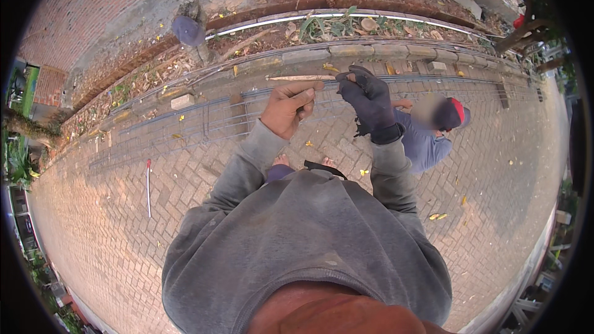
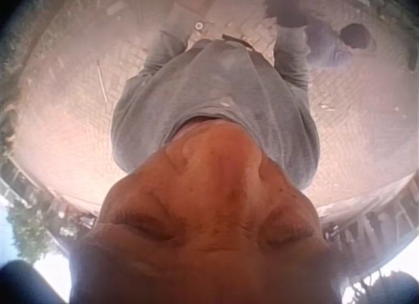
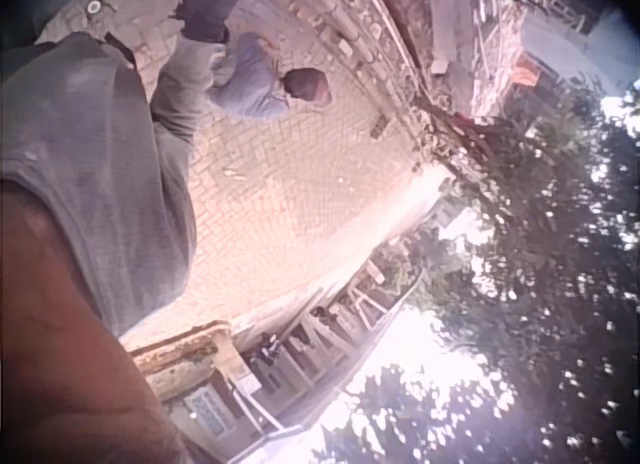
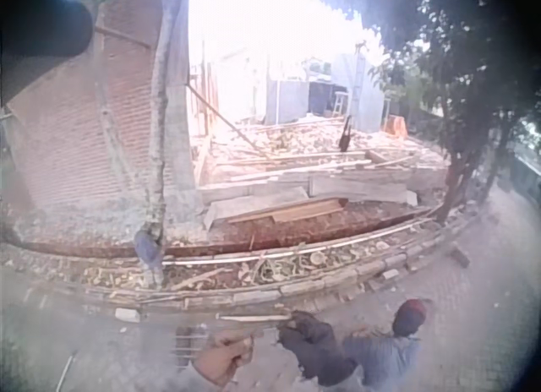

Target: The person assembles a wire mesh grid on a paved outdoor surface, using pliers to bend and secure wire ties at intersections. Another worker assists nearby. The person repeatedly positions the mesh, ties wires, and adjusts sections to form a continuous grid.

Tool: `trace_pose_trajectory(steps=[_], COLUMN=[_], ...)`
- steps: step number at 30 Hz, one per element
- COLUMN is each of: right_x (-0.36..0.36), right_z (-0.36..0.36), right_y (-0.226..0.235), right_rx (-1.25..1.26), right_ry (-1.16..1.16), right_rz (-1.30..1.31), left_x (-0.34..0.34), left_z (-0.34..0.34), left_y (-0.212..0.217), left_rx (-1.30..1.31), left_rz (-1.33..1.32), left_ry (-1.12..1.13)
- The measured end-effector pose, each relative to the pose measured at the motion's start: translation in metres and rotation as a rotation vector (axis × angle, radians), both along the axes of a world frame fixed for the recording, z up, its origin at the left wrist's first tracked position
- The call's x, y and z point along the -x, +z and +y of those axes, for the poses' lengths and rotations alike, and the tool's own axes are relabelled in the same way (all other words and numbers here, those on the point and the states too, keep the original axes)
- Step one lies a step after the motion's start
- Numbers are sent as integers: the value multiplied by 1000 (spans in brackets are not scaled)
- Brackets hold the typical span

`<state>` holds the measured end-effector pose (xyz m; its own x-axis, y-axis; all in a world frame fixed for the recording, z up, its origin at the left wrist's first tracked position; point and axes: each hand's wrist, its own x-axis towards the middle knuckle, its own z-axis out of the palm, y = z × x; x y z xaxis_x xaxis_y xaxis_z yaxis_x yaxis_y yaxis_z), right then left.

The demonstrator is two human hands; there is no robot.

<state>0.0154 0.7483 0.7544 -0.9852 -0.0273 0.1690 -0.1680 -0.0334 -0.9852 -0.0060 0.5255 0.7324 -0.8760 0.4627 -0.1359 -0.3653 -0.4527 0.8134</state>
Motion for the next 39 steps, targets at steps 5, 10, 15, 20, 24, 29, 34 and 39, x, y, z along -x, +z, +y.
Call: trace_pose_trajectory(steps=[5, 10, 15, 20, 24, 29, 34, 39], right_x=[5, 7, 6, -5, -10, -37, -58, -42], right_z=[-7, -10, -16, -19, 0, -11, -30, -1], right_y=[1, 2, 7, 1, -31, -94, -107, -77], right_rx=[-222, -192, -416, -790, -558, 536, 96, -869], right_ry=[-26, 17, -97, -168, 206, 264, -120, -134], right_rz=[204, 125, 225, 435, 238, -380, -170, 424], left_x=[-1, 0, -1, 1, 1, -13, -20, -30], left_z=[1, 0, 3, 5, -8, -10, 4, 2], left_y=[4, 4, 5, 1, -8, -19, -32, -45], left_rx=[43, 82, 279, 770, 806, 619, 784, 835], left_rz=[9, 9, 102, 452, 870, 556, 219, 163], left_ry=[-32, -35, 26, -2, -258, -206, 106, -16])
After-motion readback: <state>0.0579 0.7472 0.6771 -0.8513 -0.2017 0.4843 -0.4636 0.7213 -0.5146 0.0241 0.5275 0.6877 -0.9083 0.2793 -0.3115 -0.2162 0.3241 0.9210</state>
